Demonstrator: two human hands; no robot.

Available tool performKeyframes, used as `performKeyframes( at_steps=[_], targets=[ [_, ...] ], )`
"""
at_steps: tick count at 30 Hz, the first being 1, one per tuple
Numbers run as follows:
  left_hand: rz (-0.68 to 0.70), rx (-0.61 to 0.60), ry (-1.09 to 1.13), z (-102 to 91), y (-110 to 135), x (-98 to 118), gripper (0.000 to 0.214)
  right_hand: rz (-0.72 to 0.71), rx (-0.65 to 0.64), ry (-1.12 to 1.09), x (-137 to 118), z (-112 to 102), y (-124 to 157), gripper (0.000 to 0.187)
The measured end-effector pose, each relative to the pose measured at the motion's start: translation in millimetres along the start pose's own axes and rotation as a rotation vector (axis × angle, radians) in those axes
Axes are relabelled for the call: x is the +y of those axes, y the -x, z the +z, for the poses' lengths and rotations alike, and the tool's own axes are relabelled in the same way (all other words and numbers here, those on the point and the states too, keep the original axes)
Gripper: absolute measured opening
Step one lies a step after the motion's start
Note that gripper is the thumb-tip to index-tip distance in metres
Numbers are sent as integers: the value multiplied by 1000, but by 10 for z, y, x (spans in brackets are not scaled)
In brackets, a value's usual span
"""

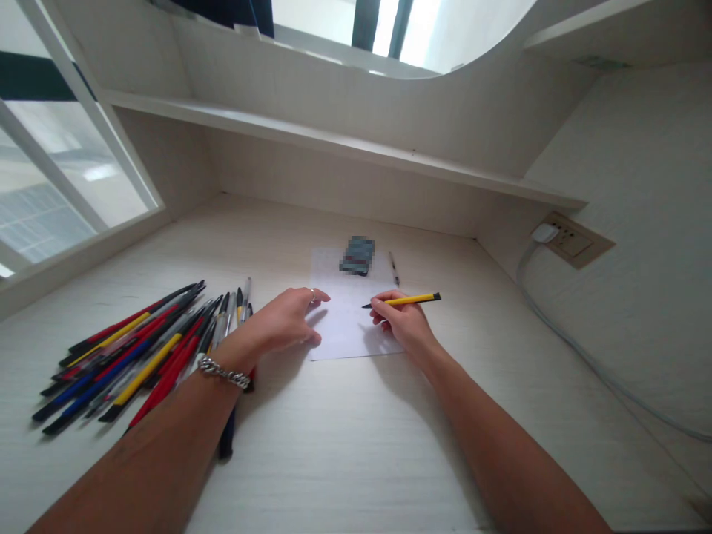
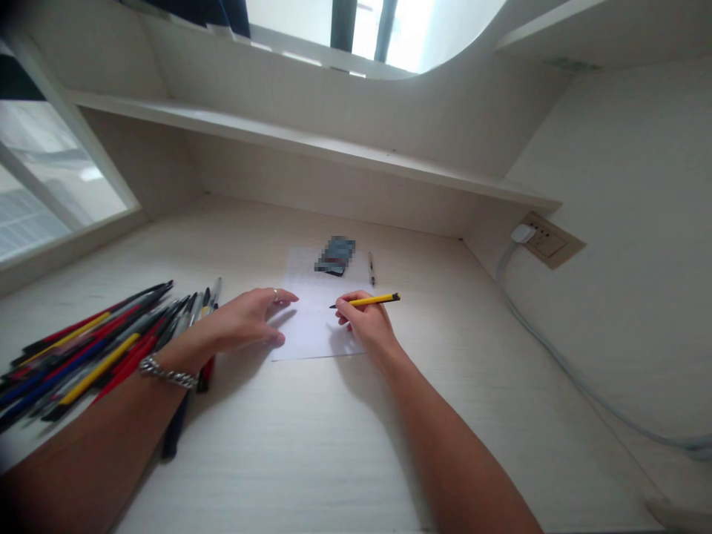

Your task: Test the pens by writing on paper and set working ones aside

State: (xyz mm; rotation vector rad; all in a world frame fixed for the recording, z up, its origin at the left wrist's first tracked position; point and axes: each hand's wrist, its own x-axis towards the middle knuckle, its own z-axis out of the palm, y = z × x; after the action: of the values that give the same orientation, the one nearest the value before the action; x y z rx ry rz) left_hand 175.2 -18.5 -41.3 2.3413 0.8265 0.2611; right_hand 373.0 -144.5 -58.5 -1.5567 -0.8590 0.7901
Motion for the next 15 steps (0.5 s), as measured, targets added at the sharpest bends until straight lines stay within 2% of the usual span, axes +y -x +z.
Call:
performKeyframes(
  at_steps=[5,11,15],
  targets=[
    [13,-9,-52,0,-14,-116,72,-52,-59,20,-13,233,78,21],
    [79,-11,-155,-7,-39,-134,64,-85,-132,136,-10,553,55,15],
    [89,-30,-206,-14,-42,-114,59,-133,-81,284,31,687,52,11]
  ],
)
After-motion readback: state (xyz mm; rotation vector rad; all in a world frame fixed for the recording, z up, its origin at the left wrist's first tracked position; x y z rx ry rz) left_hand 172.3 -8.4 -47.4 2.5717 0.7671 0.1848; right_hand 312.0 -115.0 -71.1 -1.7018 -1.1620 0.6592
